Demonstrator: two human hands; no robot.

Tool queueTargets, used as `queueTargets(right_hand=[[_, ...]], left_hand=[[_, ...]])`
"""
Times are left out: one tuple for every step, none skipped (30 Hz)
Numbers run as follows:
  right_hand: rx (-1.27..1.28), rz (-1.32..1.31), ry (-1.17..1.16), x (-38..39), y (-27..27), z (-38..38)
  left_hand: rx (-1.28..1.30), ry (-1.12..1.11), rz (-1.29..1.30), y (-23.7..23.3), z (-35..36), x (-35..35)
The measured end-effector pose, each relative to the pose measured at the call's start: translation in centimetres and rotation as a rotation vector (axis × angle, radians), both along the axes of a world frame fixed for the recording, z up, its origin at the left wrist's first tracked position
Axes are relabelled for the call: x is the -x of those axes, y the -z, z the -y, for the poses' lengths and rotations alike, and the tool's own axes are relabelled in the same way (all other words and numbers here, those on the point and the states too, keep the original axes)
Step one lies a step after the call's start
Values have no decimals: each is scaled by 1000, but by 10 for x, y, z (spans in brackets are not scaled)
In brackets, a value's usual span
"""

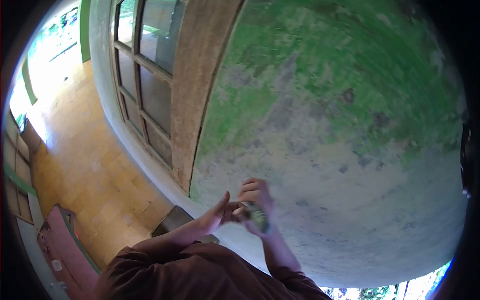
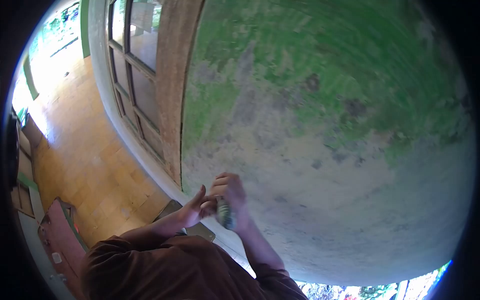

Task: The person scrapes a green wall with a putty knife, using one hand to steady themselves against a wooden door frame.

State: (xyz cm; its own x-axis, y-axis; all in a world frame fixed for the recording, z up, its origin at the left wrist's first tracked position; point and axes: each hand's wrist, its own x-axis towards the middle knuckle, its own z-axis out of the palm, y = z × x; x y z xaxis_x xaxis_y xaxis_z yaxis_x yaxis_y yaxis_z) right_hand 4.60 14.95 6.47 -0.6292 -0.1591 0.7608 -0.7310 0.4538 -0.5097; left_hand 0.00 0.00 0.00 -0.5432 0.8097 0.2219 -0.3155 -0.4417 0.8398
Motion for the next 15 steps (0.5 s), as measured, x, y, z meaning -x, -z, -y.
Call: queueTargets(right_hand=[[-175, 59, 91, -9, -4, 11], [-350, 114, 180, -16, -3, 17], [-300, 119, 166, 1, 14, 50], [-282, 166, 201, 1, 21, 53], [-262, 230, 235, -2, 29, 55], [-235, 267, 220, -6, 38, 57], [-225, 241, 227, -7, 50, 58], [-207, 286, 236, -7, 58, 57], [-187, 334, 246, -10, 63, 57], [-161, 372, 225, -12, 54, 62], [-149, 401, 221, -15, 54, 62], [-174, 459, 239, -19, 55, 61], [-201, 510, 255, -22, 56, 59], [-163, 486, 284, -26, 60, 56], [-156, 504, 279, -31, 60, 52]], left_hand=[[-67, 176, 217, 0, 4, -6], [-138, 353, 432, -1, 8, -11], [-90, 331, 443, 0, 43, 9], [22, 160, 291, -1, 46, 12], [139, -8, 155, -1, 50, 10], [16, -211, -81, -4, 48, 4], [183, -10, 493, 4, 46, 13], [191, -16, 579, 6, 49, 17], [200, -23, 668, 6, 53, 21], [191, -113, 689, 5, 52, 25], [186, -203, 709, 4, 53, 32], [224, -262, 659, 9, 60, 44], [261, -320, 602, 18, 67, 58], [273, -323, 619, 28, 75, 72], [301, -328, 449, 41, 84, 86]])
